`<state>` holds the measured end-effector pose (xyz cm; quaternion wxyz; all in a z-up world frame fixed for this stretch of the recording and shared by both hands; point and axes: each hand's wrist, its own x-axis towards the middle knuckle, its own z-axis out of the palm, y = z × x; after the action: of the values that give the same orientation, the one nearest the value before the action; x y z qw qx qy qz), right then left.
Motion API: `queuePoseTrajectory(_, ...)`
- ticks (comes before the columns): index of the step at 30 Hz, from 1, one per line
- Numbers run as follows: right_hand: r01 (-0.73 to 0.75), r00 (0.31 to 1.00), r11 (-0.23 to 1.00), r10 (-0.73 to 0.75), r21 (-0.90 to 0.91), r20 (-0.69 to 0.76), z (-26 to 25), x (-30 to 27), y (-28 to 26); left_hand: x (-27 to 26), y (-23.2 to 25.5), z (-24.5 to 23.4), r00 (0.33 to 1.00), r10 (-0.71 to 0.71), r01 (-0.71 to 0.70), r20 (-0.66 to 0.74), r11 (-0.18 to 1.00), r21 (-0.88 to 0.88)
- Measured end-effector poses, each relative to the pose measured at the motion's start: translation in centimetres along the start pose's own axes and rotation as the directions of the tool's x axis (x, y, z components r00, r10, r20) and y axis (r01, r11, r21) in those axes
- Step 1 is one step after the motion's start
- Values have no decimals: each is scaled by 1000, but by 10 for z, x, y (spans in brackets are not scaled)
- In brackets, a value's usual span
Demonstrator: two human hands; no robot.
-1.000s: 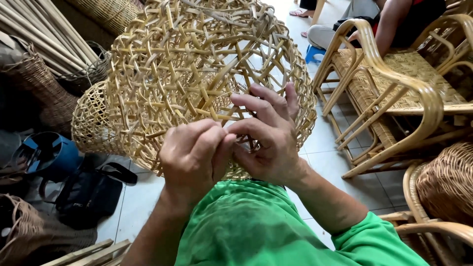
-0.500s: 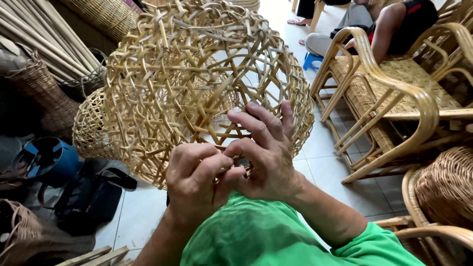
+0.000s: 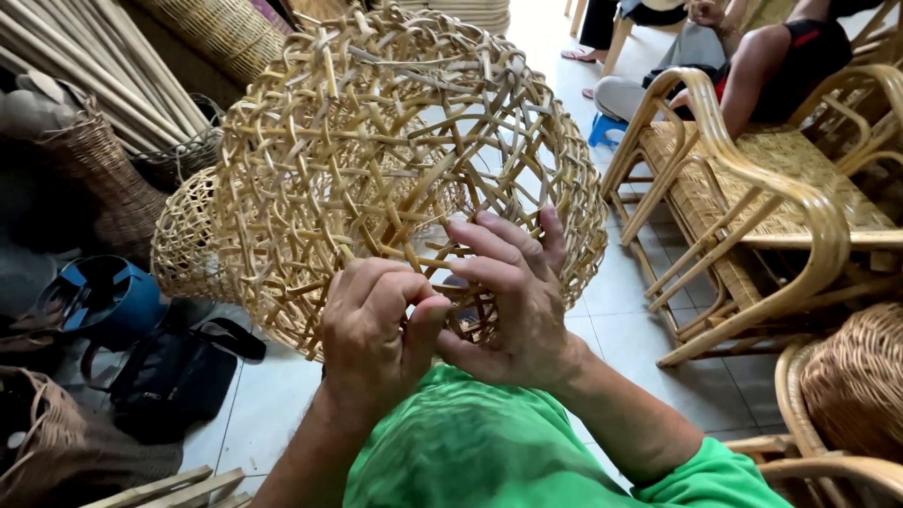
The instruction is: Weaving a large basket by hand using thin strips of material.
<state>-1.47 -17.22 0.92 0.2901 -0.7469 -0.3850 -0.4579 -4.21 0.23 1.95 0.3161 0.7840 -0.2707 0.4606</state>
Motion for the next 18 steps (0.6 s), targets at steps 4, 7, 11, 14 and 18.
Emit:
queuePoseTrajectory(4,31,999,999,-31,21,25,0,-4,5,5,2,-5,1000,-7,8,16,998,-59)
queuePoseTrajectory(7,56,997,998,-54,-31,58,-1,-3,7,7,2,-4,999,-32,33,14,997,-75)
queuePoseTrajectory(11,132,966,990,-119,-43,231,-25,11,17,10,6,-4,995,-95,95,5,986,-133)
queuePoseTrajectory(14,200,967,903,-245,381,74,-38,28,55,9,9,0,992,-129,127,3,970,-207)
queuePoseTrajectory(18,358,934,926,-358,121,-21,-45,83,91,9,5,9,994,-113,108,-7,969,-222)
